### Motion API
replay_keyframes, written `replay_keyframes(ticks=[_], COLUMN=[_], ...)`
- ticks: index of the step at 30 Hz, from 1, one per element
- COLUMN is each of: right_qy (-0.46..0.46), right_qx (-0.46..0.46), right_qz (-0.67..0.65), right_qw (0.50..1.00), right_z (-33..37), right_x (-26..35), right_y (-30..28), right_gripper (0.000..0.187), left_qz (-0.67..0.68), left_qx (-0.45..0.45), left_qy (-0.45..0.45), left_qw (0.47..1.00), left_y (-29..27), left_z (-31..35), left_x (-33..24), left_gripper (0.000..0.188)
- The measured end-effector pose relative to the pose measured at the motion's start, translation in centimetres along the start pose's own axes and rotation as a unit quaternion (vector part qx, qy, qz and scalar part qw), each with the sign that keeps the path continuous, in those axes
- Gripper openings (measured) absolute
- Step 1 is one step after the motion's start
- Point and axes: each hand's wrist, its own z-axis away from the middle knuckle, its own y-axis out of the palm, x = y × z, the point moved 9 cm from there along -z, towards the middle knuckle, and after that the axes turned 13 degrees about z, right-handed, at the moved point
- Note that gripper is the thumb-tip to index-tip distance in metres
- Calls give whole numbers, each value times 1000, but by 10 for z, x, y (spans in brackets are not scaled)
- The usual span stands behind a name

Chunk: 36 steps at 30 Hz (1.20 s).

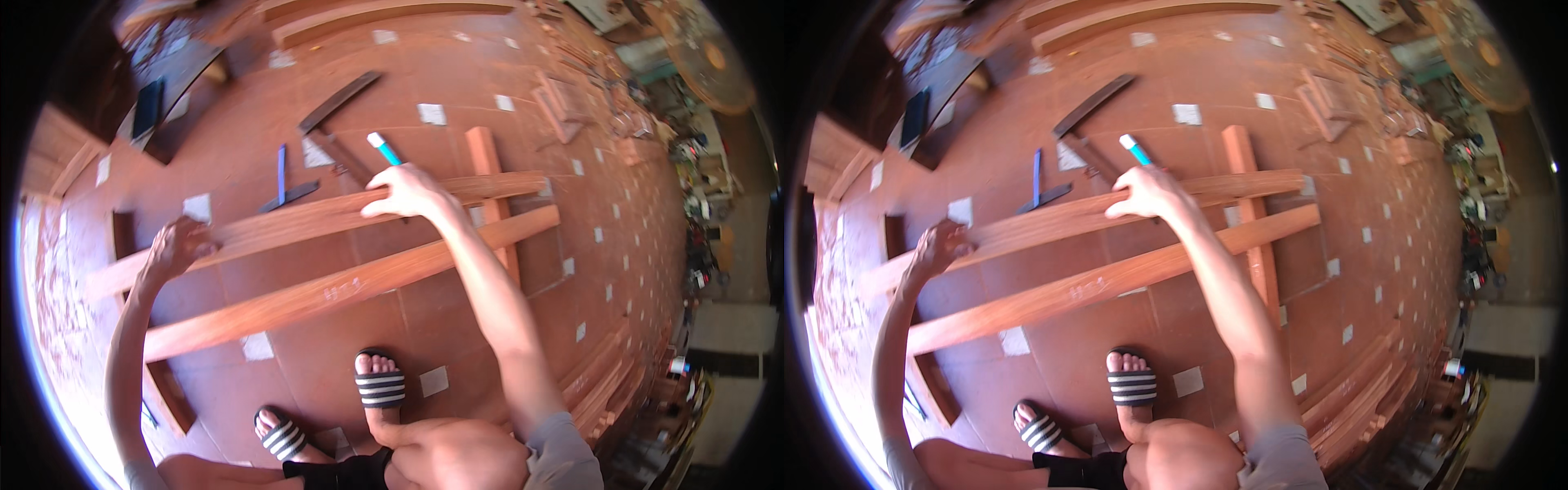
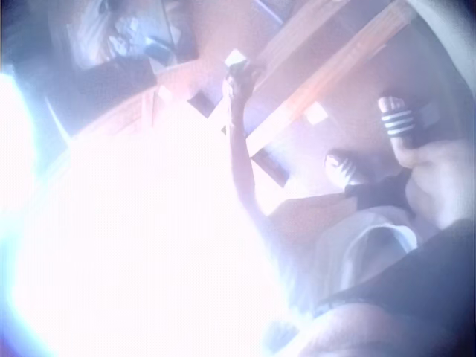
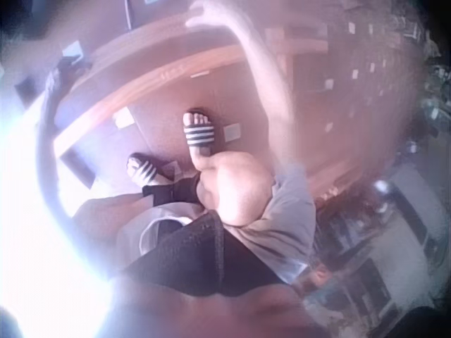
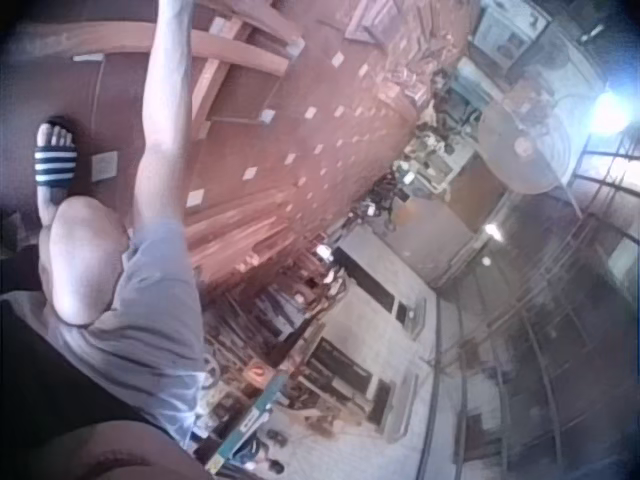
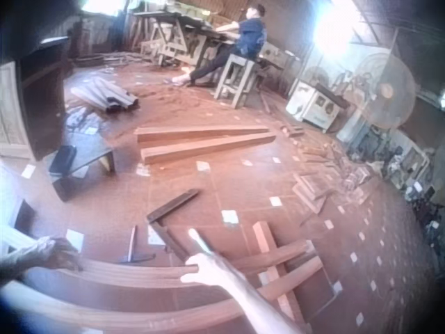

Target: The person measures and marks wooden planks using a set square and a pen. They draw lines and write labels on the wood, then use a marker to highlight specific sections before stacking the pieces.

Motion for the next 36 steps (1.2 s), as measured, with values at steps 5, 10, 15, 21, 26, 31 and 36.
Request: replay_keyframes(ticks=[5, 10, 15, 21, 26, 31, 36], right_qy=[-26, -35, 1, -49, -75, -102, -38], right_qx=[-96, 42, 37, -68, -103, -103, -66], right_qz=[-139, 66, 45, 112, 89, 82, 120], right_qw=[985, 996, 998, 990, 988, 986, 990], right_z=[70, 109, 132, 158, 160, 158, 161], right_x=[3, -1, -5, 14, 11, 24, 23], right_y=[-20, 31, 52, 56, 55, 51, 55], right_gripper=[38, 77, 85, 88, 91, 92, 99], left_qz=[-45, -53, -41, -102, -96, -76, -80], left_qx=[-63, 241, 189, 52, 78, 98, 107], left_qy=[81, -156, -177, -64, -87, -89, -62], left_qw=[994, 956, 965, 991, 989, 988, 989], left_y=[-27, 27, 36, 35, 34, 31, 34], left_z=[70, 141, 168, 196, 190, 193, 189], left_x=[-35, 3, 14, -17, -14, -21, -12], left_gripper=[34, 88, 108, 106, 97, 88, 98])
